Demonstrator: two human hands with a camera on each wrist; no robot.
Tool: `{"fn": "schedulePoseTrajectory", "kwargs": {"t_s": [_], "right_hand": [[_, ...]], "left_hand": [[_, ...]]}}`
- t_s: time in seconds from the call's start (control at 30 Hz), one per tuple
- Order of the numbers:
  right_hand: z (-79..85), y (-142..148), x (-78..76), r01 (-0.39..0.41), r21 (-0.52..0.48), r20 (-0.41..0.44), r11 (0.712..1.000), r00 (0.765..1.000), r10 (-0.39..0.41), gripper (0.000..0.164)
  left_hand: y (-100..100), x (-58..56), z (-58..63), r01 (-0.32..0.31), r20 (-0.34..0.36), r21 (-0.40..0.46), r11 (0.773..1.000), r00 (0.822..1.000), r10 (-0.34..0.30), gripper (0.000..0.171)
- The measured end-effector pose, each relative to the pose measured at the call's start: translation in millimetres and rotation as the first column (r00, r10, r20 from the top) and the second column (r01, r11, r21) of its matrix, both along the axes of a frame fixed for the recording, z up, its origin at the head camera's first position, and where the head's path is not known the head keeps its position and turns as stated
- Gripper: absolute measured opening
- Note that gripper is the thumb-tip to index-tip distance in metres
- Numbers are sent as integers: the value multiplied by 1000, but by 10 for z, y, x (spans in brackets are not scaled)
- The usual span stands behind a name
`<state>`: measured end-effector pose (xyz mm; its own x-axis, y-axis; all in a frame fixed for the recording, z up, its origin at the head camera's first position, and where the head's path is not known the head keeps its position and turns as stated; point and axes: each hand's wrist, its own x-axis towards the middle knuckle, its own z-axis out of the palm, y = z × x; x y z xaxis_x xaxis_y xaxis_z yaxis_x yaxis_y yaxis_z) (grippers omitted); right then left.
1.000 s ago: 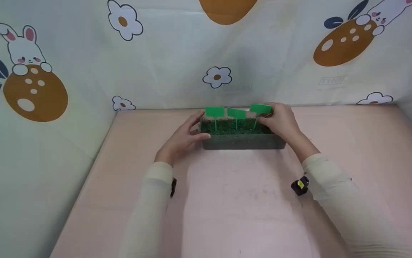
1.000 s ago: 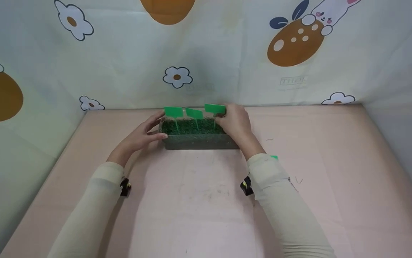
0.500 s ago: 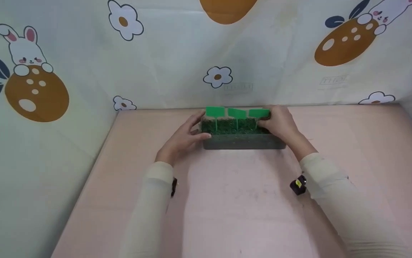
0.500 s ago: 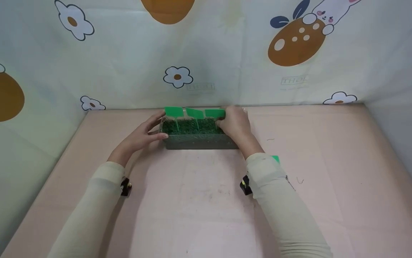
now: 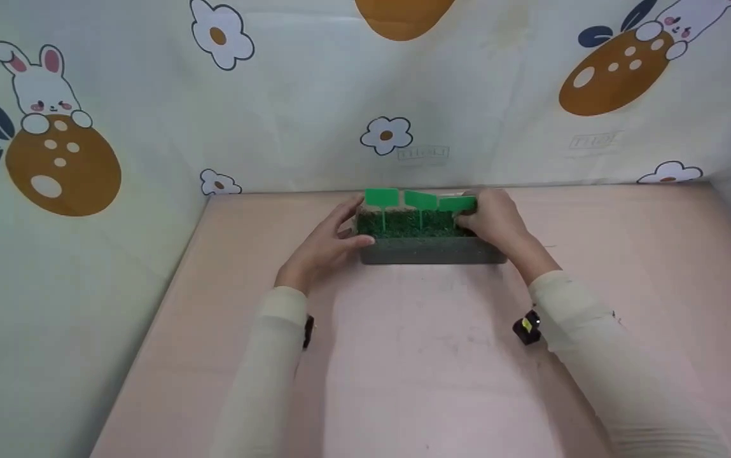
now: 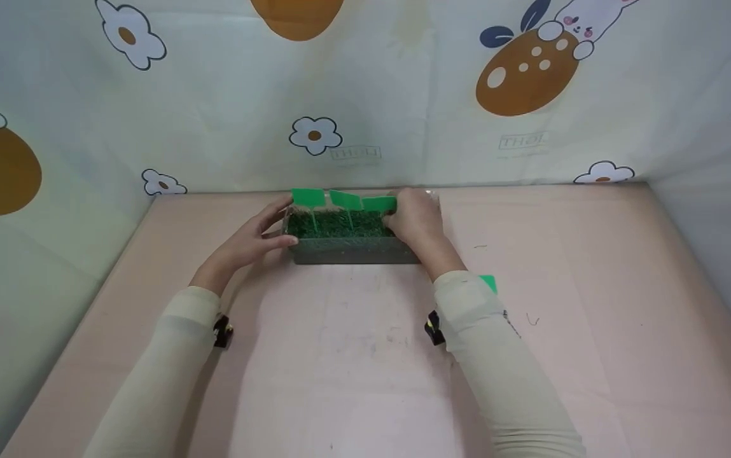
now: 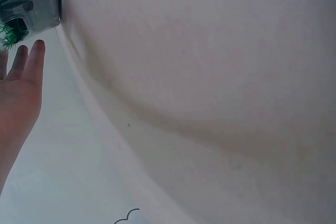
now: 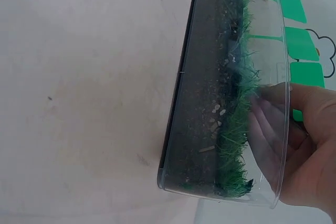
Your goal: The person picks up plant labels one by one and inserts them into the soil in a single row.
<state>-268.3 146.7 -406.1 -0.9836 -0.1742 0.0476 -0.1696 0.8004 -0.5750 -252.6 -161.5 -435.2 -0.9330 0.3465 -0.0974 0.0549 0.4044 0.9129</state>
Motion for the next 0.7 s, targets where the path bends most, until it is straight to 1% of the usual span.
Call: {"fn": "schedulePoseTrajectory", "kwargs": {"t_s": [0.07,0.13,0.27,0.37,0.47,0.6,0.7], "right_hand": [[-5,-5,4,2,22,-10,1000,1000,-2,9],[-1,-13,8,5,39,-16,999,1000,-4,10],[7,-23,5,3,52,-14,999,1000,-3,10],[6,-24,-1,7,43,-4,999,1000,-7,9],[2,-16,-3,14,31,12,999,1000,-15,9],[4,11,4,-4,25,21,1000,1000,3,10],[5,44,20,-18,13,10,1000,1000,18,12]], "left_hand": [[-2,-10,-3,10,-16,-13,1000,1000,-10,86],[-2,-17,-2,17,-22,-9,1000,1000,-17,86],[-1,-19,10,6,-20,-2,1000,1000,-6,87],[7,-16,16,-11,-9,0,1000,1000,11,87],[17,-17,15,-15,-3,5,1000,1000,15,88],[16,-14,6,-14,3,4,1000,1000,14,88],[5,-9,7,-18,12,-1,1000,1000,18,89]]}}
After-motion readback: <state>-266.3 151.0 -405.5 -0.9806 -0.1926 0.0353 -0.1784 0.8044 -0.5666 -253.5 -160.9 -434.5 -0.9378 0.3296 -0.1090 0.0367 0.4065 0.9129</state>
